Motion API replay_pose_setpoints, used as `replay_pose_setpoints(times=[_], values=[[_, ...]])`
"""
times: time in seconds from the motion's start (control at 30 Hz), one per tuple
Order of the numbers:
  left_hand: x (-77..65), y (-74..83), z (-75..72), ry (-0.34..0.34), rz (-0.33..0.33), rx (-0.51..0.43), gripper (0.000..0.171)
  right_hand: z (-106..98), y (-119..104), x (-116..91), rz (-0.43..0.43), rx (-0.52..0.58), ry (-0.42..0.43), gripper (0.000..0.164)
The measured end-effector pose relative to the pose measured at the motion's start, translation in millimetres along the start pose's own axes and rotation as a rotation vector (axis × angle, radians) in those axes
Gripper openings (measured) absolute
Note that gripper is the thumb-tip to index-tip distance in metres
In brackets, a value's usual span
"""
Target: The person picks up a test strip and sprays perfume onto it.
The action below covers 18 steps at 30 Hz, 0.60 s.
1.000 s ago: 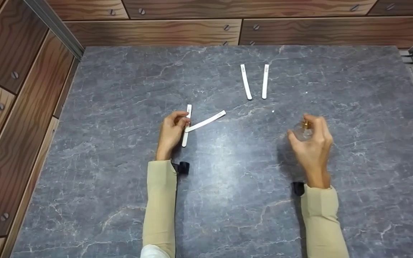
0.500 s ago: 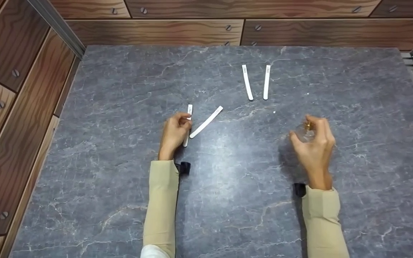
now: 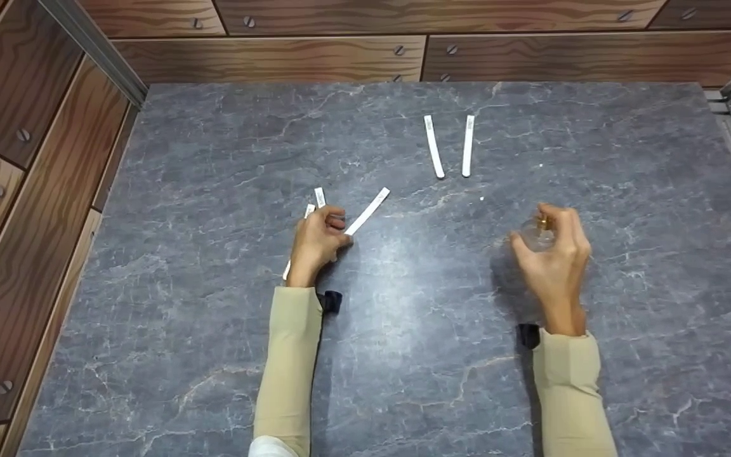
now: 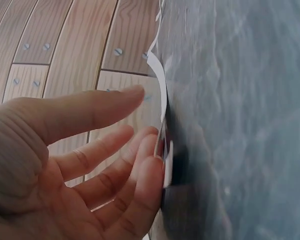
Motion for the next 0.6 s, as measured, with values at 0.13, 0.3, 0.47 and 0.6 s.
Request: replay_pose_setpoints(times=[0.13,0.3,0.47,0.6], values=[[-1.1,2.1,2.1,0.030,0.025,0.059,0.041,-0.9,0.6,-0.3,0.002,-0.010,0.002,0.041],[-1.5,4.5,2.6,0.078,0.061,0.117,0.039,-0.2,0.0,-0.3,0.004,-0.019,-0.005,0.042],[-3.9,6.2,3.0,0.099,0.066,0.172,0.036,0.7,0.4,0.2,0.006,-0.022,-0.015,0.042],[-7.2,8.2,4.0,0.121,0.081,0.224,0.034,1.4,1.1,-1.1,0.008,-0.025,-0.023,0.042]])
Point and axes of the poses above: each hand's wrist, its own x-axis towards the middle knuckle, its own z-axis out of the palm, y = z × x, the point moved 7 cm from there along x, towards the middle knuckle, and after that the axes turned 13 degrees about -z, right-handed, at the moved point
